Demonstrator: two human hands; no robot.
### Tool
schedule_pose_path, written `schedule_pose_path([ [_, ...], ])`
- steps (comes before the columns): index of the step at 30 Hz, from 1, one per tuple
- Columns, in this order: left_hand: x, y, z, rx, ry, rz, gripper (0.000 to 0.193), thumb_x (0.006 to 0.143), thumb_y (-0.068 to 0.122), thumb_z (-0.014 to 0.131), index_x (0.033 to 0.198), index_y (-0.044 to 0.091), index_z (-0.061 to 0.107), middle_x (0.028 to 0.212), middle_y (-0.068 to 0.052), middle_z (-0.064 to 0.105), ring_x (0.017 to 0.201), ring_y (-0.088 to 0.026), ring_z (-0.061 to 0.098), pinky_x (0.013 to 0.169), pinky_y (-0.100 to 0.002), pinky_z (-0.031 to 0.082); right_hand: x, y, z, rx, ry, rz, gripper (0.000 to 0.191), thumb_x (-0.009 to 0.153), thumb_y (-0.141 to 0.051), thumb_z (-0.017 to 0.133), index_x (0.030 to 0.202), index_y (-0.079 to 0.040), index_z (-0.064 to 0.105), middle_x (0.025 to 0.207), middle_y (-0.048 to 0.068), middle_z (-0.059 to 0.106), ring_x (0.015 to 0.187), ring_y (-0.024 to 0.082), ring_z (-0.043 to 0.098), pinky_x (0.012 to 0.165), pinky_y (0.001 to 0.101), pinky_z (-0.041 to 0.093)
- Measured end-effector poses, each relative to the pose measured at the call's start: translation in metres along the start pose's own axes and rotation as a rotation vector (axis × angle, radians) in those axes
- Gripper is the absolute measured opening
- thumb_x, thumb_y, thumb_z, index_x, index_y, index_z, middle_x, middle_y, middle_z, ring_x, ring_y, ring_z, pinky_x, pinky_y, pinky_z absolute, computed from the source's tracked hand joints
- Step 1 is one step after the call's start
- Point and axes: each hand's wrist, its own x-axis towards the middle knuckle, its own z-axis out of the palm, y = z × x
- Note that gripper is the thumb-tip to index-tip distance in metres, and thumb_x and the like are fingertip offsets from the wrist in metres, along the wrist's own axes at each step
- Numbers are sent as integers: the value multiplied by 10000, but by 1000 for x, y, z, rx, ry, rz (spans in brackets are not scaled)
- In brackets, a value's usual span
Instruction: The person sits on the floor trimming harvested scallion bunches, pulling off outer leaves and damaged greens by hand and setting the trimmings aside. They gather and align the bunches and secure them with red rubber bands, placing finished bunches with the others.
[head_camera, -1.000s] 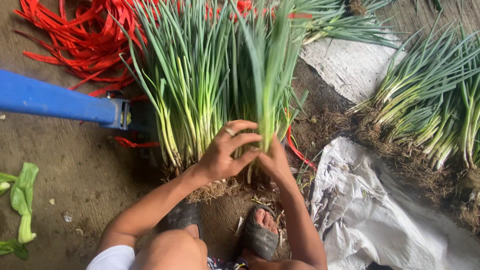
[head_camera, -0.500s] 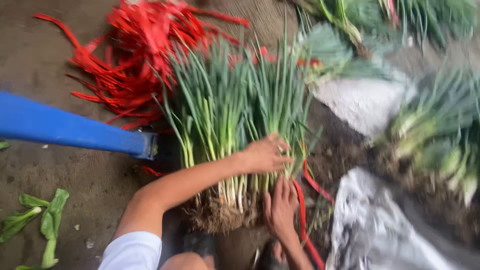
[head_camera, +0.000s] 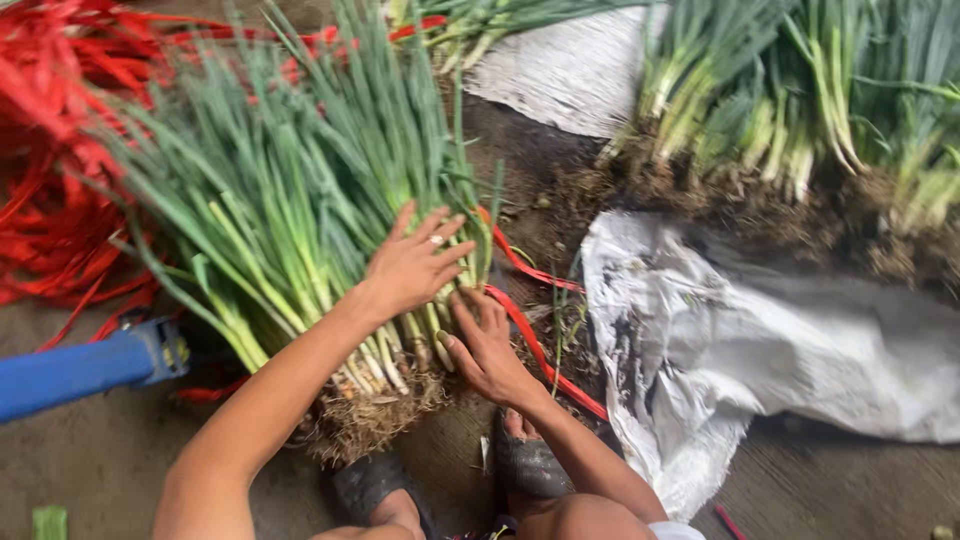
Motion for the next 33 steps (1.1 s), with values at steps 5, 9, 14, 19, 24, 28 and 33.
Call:
schedule_pose_path([
  [5,3,8,0,35,-51,-6,503,1009,477,438,1455,260,520,1588,-73,411,1503,-298,285,1217,-613,92,-12,49,-51,362,323,175,423,1028,-272,603,1385,-46,571,1399,167,607,1330,272,554,1134,412,422],
  [9,4,22,-11,4,-97,-41,518,995,462,474,1453,227,530,1562,-78,440,1494,-293,305,1224,-626,91,16,115,-117,408,716,445,438,980,-316,669,1326,-52,620,1245,133,705,1144,242,669,989,373,532],
  [14,10,41,-19,-39,-124,-90,522,962,453,547,1408,180,555,1540,-98,449,1482,-292,305,1208,-657,74,94,172,-201,184,865,619,912,868,-554,752,1448,61,409,1334,221,573,1241,331,561,1049,461,454],
  [19,0,49,-26,-177,-38,-127,533,971,435,569,1422,152,562,1539,-131,458,1485,-333,294,1208,-666,72,180,192,-226,-418,651,937,1199,723,-754,860,1403,104,372,1345,313,548,1276,439,498,1049,533,402],
  [24,-19,58,-35,-304,-22,-227,531,938,433,635,1386,150,594,1514,-150,474,1480,-382,285,1195,-673,64,213,211,-227,-550,646,1035,1379,595,-677,920,1495,89,211,1263,296,590,1153,425,583,972,560,406],
  [28,-35,62,-43,-413,69,-293,533,941,440,662,1380,140,625,1511,-171,486,1480,-404,308,1214,-653,109,206,224,-229,-476,608,887,1047,751,-409,872,1509,36,303,1125,229,713,1015,408,699,926,536,511],
  [33,-40,63,-54,-510,90,-329,514,961,439,656,1373,132,632,1527,-165,490,1496,-403,305,1218,-646,148,182,218,-225,-148,499,799,702,785,-245,891,1301,13,491,1049,179,683,907,289,673,782,402,574],
])
